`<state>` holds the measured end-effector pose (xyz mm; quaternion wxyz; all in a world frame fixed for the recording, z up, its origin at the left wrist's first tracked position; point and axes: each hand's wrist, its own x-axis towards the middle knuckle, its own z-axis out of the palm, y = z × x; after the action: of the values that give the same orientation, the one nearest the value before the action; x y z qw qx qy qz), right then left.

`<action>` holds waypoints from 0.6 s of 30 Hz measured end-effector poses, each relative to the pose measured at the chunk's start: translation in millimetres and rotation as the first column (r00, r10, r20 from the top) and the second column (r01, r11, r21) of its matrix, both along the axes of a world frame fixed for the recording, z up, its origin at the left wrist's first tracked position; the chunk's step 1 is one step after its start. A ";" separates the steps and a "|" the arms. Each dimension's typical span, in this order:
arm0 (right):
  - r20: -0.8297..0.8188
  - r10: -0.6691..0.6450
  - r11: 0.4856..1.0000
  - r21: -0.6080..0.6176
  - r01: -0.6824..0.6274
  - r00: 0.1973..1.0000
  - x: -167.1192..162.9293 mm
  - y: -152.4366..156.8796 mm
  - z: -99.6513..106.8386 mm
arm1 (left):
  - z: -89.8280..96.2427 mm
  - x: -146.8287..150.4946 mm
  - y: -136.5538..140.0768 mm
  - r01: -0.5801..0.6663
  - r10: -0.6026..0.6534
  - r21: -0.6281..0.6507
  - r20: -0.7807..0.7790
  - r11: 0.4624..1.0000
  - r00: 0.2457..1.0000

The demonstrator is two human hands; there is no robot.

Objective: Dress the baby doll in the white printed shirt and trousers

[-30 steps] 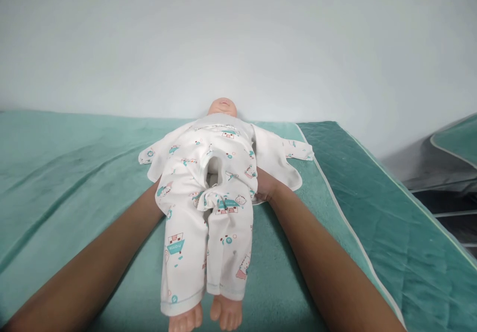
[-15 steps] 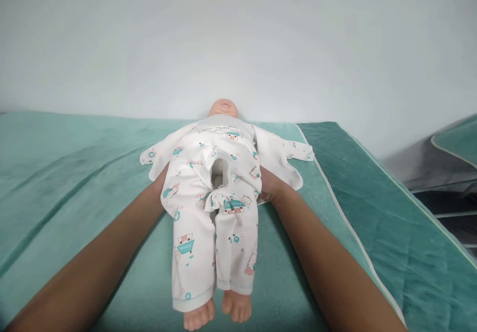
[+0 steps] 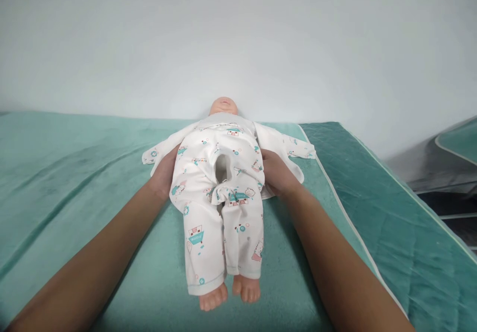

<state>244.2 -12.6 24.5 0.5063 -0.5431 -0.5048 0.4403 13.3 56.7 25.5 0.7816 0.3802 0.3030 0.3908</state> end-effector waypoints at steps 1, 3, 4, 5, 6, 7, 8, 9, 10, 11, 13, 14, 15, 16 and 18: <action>0.006 0.002 1.000 0.013 -0.002 1.000 1.1 0.6 2.0 | -1.8 -0.4 1.0 -0.011 0.011 -0.004 -0.010 1.000 1.000; 0.086 -0.021 0.998 0.062 0.016 0.996 1.3 1.3 5.5 | -5.1 -1.2 3.0 -0.019 0.018 -0.018 -0.022 1.000 1.000; 0.155 -0.055 0.995 0.094 0.041 0.986 0.7 1.4 6.7 | -6.4 -1.6 3.9 -0.016 0.015 -0.025 -0.021 1.000 1.000; 0.220 -0.098 0.990 0.122 0.072 0.970 -0.2 1.6 7.3 | -7.3 -1.9 4.6 -0.010 0.010 -0.028 -0.016 1.000 1.000; 0.267 -0.145 0.984 0.143 0.110 0.953 -1.0 1.8 7.4 | -7.6 -2.2 5.0 -0.006 0.005 -0.029 -0.010 1.000 1.000; 0.289 -0.186 0.977 0.158 0.145 0.939 -1.6 2.2 6.9 | -7.3 -2.3 5.1 -0.003 0.003 -0.026 -0.007 1.000 1.000; 0.291 -0.219 0.970 0.169 0.176 0.931 -2.0 2.7 5.8 | -6.4 -2.3 4.9 -0.004 0.004 -0.022 -0.009 1.000 1.000; 0.280 -0.241 0.964 0.179 0.196 0.929 -2.1 3.5 4.4 | -5.1 -2.1 4.4 -0.009 0.009 -0.018 -0.015 1.000 1.000; 0.266 -0.249 0.961 0.187 0.204 0.931 -2.0 4.4 2.7 | -3.4 -1.8 3.7 -0.015 0.015 -0.017 -0.022 1.000 1.000; 0.254 -0.248 0.960 0.191 0.203 0.935 -1.9 5.4 0.9 | -1.6 -1.5 3.0 -0.023 0.022 -0.020 -0.030 1.000 0.999; 0.221 -0.231 0.964 0.181 0.193 0.947 -1.9 7.6 -2.3 | 1.7 -1.0 1.7 -0.041 0.040 -0.036 -0.039 0.999 0.998; 0.188 -0.221 0.968 0.163 0.191 0.957 -2.2 8.7 -3.6 | 2.9 -1.0 1.3 -0.049 0.047 -0.046 -0.039 0.998 0.998; 0.137 -0.209 0.972 0.135 0.191 0.968 -2.6 9.7 -4.5 | 3.7 -1.1 1.2 -0.055 0.053 -0.054 -0.035 0.997 0.998; 0.072 -0.196 0.977 0.101 0.189 0.978 -3.2 10.5 -5.1 | 4.1 -1.4 1.4 -0.059 0.057 -0.062 -0.030 0.996 0.998; -0.077 -0.176 0.983 0.030 0.179 0.981 -4.4 11.8 -5.4 | 4.1 -2.5 2.1 -0.064 0.062 -0.073 -0.022 0.995 0.998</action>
<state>239.8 -0.8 19.1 0.5719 -0.5597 -0.4432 0.4039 10.9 58.8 29.5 0.7793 0.3453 0.3367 0.4001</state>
